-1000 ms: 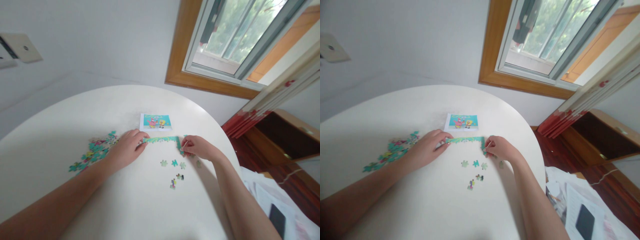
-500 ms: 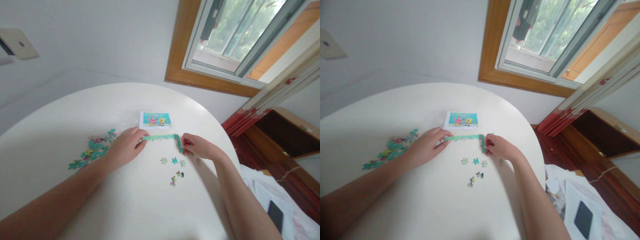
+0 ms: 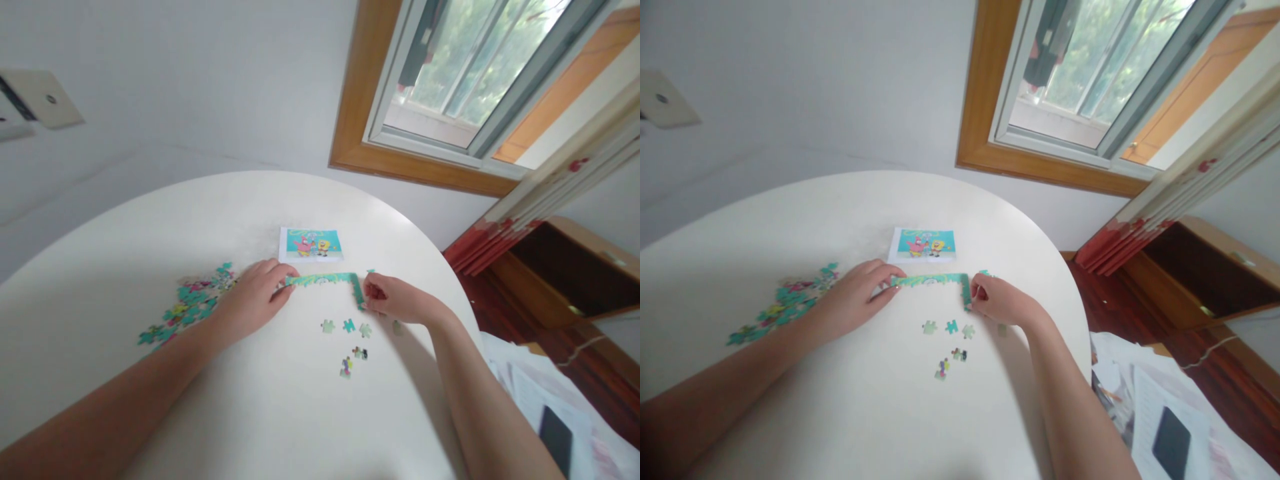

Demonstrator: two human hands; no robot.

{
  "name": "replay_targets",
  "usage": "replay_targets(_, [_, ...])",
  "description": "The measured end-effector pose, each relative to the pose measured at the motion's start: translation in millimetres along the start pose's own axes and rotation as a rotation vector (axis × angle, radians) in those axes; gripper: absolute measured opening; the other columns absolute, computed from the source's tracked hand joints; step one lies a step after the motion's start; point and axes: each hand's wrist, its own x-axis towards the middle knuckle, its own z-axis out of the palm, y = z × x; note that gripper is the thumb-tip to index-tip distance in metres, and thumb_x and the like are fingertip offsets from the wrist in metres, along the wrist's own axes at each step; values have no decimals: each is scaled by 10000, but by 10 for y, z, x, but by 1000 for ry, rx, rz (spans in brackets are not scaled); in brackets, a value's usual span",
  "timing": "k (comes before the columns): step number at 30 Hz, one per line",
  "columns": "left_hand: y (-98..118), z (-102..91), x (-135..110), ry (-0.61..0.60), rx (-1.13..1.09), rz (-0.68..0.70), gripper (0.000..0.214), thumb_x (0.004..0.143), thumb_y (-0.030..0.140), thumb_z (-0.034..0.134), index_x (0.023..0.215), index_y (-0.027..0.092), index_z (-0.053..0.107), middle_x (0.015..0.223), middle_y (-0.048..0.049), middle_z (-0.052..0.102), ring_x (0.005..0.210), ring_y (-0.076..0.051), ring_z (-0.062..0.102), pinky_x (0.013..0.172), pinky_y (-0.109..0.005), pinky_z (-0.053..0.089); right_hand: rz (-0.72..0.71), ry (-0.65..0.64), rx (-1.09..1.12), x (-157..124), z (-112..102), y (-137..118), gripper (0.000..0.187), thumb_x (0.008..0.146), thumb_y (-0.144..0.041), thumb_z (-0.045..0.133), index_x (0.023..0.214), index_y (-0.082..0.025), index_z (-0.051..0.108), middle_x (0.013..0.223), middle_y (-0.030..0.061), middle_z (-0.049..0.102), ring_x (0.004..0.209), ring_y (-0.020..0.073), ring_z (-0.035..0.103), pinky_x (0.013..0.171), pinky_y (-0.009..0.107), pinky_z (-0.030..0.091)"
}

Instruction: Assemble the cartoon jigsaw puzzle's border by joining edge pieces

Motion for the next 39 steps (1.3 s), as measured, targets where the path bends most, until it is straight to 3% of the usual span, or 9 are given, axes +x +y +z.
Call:
replay_targets(12, [12, 0, 4, 5, -4, -3, 224, 888, 291, 452, 1038, 191, 586, 978, -73, 600, 922, -237, 567, 848, -382, 452, -10, 16, -24, 43, 28, -46, 84, 757, -140, 530, 771, -209, 484, 672, -19, 574, 595, 110, 488, 563, 231, 362])
replay_targets(18, [8, 0, -3, 10, 16, 10, 242, 899, 296, 442, 1057, 176, 581, 976, -79, 593, 935, -246, 559, 855, -394, 449, 23, 27, -82, 10, 10, -45, 152, 708, -245, 647, 820, -200, 554, 751, 4, 611, 643, 123, 519, 562, 232, 364])
replay_targets(25, [19, -6, -4, 11, -1, -6, 237, 892, 302, 446, 1046, 191, 588, 984, -73, 596, 928, -241, 563, 858, -395, 449, 89, -2, -117, 1, 11, -70, 141, 735, -243, 618, 857, -177, 644, 782, 28, 649, 661, 131, 548, 567, 230, 376])
replay_targets(39, [-1, 6, -2, 14, 14, 3, 229, 891, 293, 451, 1050, 189, 579, 982, -72, 601, 928, -237, 566, 862, -391, 450, 94, 7, -143, 3, 21, -106, 145, 766, -310, 600, 781, -177, 655, 707, 22, 650, 634, 134, 548, 545, 231, 355])
